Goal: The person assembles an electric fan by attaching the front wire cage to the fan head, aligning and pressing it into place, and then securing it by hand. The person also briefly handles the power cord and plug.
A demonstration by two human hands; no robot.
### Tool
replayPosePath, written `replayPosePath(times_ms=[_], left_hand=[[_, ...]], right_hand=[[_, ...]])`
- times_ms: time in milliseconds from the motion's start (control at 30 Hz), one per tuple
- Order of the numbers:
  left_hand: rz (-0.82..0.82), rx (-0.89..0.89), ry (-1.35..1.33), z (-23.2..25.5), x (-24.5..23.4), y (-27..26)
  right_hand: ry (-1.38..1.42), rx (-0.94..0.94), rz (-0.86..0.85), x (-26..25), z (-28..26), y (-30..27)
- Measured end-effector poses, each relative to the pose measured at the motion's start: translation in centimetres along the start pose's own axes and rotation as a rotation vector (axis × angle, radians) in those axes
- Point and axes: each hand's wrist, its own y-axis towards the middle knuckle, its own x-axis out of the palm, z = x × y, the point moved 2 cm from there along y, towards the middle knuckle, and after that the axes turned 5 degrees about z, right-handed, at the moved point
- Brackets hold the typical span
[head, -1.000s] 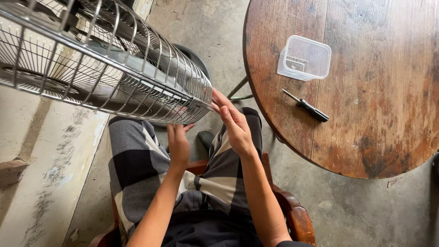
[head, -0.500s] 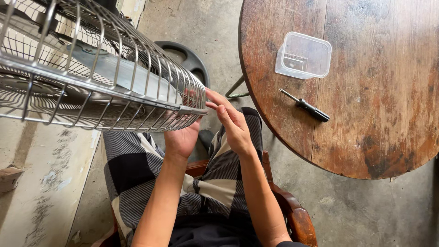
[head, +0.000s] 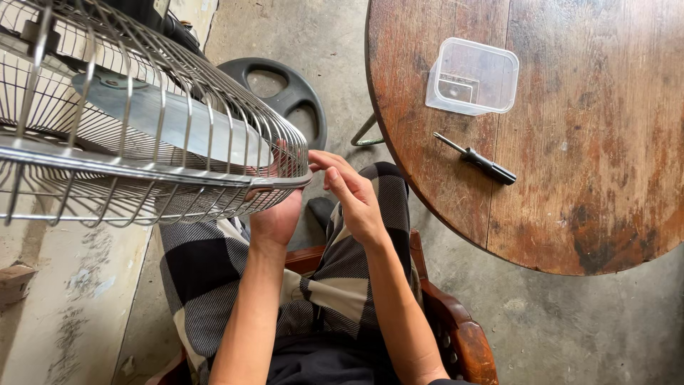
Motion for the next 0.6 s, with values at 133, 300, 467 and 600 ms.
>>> replayPosePath(times_ms=[133,300,467,600], left_hand=[[0.068,-0.019,-0.14,0.3,0.3,-0.2],[0.041,-0.035,-0.112,0.4,0.2,-0.1],[0.057,-0.04,-0.1,0.3,-0.5,0.0],[0.116,-0.052,-0.117,0.3,-1.1,0.0]], right_hand=[[-0.014,0.08,0.056,0.0,1.0,-0.1],[-0.017,0.158,0.064,0.1,2.2,0.1],[-0.017,0.19,0.055,-0.1,2.7,0.4],[-0.018,0.153,0.02,0.0,2.7,0.7]])
